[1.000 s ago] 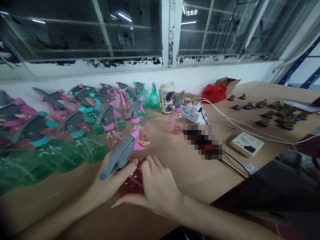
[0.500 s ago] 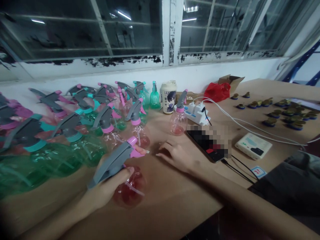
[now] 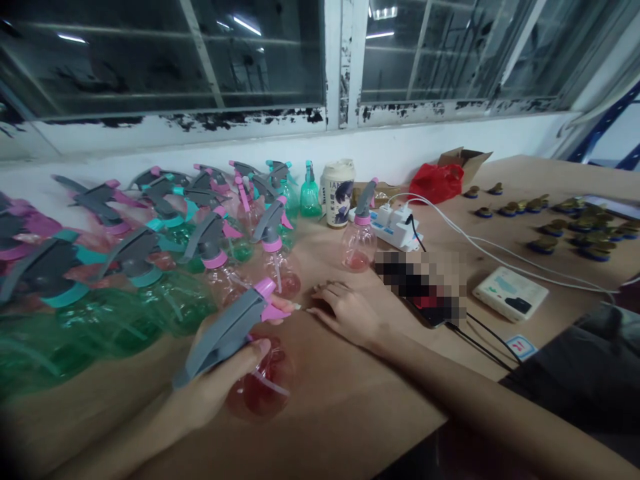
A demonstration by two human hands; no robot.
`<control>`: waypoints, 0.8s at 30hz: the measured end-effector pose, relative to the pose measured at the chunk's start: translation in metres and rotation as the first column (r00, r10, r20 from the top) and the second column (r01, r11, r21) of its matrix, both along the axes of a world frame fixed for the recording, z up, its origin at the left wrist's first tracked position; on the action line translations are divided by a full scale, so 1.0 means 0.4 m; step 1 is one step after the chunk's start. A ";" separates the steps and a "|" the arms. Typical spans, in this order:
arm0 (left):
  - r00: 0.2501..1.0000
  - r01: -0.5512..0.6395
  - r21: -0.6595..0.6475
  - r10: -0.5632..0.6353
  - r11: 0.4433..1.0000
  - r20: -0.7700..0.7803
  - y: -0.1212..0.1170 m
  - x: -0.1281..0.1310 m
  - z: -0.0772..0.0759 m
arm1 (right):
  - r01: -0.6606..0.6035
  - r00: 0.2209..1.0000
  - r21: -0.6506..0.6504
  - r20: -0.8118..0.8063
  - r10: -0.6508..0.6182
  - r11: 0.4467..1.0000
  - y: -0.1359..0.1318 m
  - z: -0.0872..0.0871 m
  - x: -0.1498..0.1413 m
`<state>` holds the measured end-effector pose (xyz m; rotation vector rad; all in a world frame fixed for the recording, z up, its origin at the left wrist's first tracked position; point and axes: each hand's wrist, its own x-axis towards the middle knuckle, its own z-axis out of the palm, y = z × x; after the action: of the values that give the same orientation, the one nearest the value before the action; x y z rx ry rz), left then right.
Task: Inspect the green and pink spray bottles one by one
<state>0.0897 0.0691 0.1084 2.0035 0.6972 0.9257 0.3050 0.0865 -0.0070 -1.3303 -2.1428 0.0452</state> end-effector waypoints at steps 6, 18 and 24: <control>1.000 0.024 0.034 -0.025 0.999 0.005 0.003 -0.003 -0.013 | 0.019 1.000 -0.002 0.013 -0.019 1.000 0.000 0.005 -0.002; 0.999 0.030 0.175 -0.035 0.984 0.026 0.015 -0.007 -0.026 | 0.049 0.999 -0.007 0.022 -0.049 0.999 0.001 0.013 -0.007; 0.998 0.043 0.136 -0.049 0.990 0.045 0.014 -0.004 -0.021 | 0.046 0.998 0.002 0.034 -0.047 0.999 -0.001 0.011 -0.007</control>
<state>0.0880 0.0745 0.1000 2.0987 0.5724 1.0143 0.3023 0.0860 -0.0025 -1.3891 -2.1391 0.0024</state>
